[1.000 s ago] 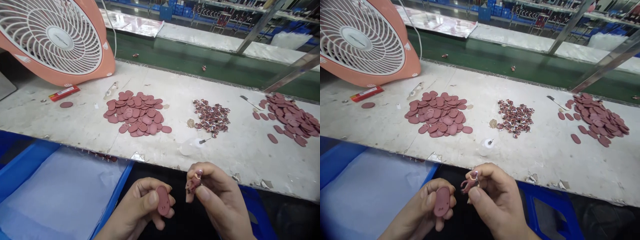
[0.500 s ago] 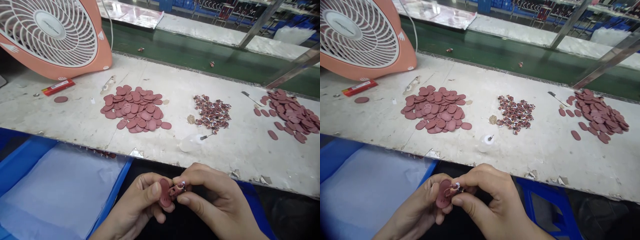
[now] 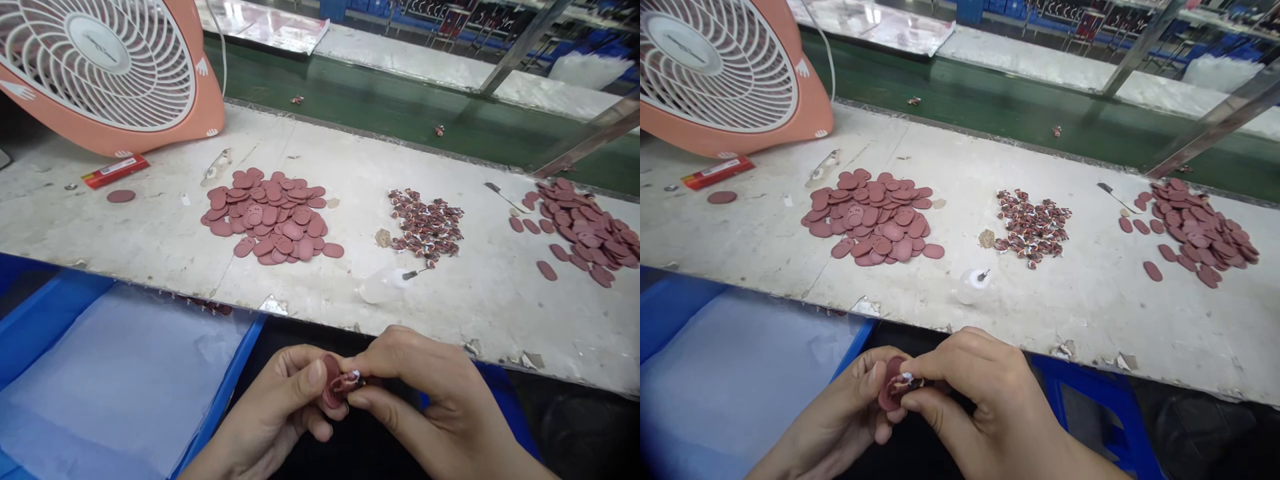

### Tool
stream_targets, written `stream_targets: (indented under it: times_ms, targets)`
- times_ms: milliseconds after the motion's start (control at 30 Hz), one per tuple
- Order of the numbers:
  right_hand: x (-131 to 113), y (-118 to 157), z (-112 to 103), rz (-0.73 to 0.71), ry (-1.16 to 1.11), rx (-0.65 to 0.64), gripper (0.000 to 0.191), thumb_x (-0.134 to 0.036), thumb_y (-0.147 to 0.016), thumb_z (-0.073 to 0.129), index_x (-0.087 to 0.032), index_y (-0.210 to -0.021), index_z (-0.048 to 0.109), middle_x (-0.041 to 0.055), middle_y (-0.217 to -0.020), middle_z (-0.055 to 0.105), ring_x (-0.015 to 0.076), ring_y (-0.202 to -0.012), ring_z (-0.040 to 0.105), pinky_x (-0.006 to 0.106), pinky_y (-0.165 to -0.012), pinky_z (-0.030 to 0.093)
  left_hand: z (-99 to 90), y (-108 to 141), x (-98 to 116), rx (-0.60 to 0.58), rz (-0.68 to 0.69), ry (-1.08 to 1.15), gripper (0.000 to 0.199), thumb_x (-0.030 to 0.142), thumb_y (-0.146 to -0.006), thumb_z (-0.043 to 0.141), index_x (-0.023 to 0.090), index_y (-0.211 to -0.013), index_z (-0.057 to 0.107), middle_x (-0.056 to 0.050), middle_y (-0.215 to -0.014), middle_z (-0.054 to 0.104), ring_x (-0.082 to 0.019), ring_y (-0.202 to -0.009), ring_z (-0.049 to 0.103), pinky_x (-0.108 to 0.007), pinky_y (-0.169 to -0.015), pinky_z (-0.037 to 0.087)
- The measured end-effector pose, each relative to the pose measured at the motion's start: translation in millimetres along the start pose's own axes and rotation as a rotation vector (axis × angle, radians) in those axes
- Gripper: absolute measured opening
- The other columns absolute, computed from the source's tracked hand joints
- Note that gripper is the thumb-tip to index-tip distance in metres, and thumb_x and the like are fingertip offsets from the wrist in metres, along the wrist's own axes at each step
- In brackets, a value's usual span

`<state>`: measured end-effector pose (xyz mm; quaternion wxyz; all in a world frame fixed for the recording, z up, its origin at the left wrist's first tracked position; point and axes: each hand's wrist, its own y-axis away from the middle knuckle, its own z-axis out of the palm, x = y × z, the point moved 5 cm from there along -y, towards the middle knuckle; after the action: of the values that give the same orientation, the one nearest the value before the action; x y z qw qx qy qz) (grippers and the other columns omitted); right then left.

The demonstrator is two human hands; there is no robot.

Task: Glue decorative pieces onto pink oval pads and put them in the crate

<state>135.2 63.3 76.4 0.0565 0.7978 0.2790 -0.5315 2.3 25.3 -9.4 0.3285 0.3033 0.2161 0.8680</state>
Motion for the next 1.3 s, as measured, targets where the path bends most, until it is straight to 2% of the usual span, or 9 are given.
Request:
stream_targets:
  times_ms: [200, 400, 767, 967, 1300]
  targets:
    - [-1.5, -2.8, -0.1, -0.006, 0.018, -0.019, 0.014, -0.007, -0.085, 0.067, -0.015, -0.096, 0.068, -0.0008, -0.078, 0.071, 0.0068, -0.071, 0.065, 0.014, -0.069, 0.049, -6.2, -0.3, -3.3, -0.022, -0.003, -0.022, 0.027, 0.04, -0.072, 0.08, 0.014, -0.071, 0.077, -0.001, -0.059, 0.066, -0.006, -0.055, 0.06, -0.008, -0.043, 0.048]
    - [-3.3, -5.3, -0.1, -0.036, 0.033, -0.044, 0.014, -0.006, -0.085, 0.066, -0.014, -0.096, 0.068, -0.0011, -0.077, 0.07, 0.0065, -0.07, 0.063, 0.014, -0.068, 0.049, -5.1, -0.4, -2.7, -0.001, -0.014, -0.025, 0.027, 0.041, -0.07, 0.081, 0.014, -0.072, 0.078, -0.002, -0.06, 0.067, -0.006, -0.055, 0.059, -0.008, -0.045, 0.047]
    - [-1.3, -1.2, 4.1, -0.067, 0.137, -0.118, 0.014, -0.007, -0.088, 0.063, -0.014, -0.1, 0.066, 0.0039, -0.083, 0.07, 0.0119, -0.072, 0.063, 0.022, -0.069, 0.051, -5.3, -2.4, -5.6, 0.043, -0.006, -0.016, 0.03, 0.042, -0.067, 0.083, 0.013, -0.069, 0.076, 0.0, -0.056, 0.061, -0.004, -0.048, 0.051, -0.009, -0.044, 0.045]
    - [-2.6, -2.3, 2.5, -0.087, 0.146, -0.101, 0.015, -0.006, -0.088, 0.062, -0.014, -0.099, 0.066, 0.0041, -0.082, 0.069, 0.012, -0.072, 0.062, 0.022, -0.068, 0.051, -3.0, -1.4, -5.5, 0.062, -0.006, -0.018, 0.028, 0.04, -0.066, 0.084, 0.014, -0.072, 0.077, 0.001, -0.057, 0.061, -0.004, -0.05, 0.052, -0.01, -0.045, 0.045]
    - [-7.5, 5.3, -0.9, -0.164, 0.212, -0.021, 0.015, -0.007, -0.088, 0.063, -0.014, -0.1, 0.068, 0.0049, -0.079, 0.069, 0.0124, -0.069, 0.062, 0.02, -0.062, 0.052, 10.4, 5.1, 1.9, 0.126, 0.002, -0.058, 0.031, 0.041, -0.06, 0.088, 0.014, -0.066, 0.076, 0.0, -0.058, 0.064, -0.005, -0.05, 0.053, -0.011, -0.045, 0.044]
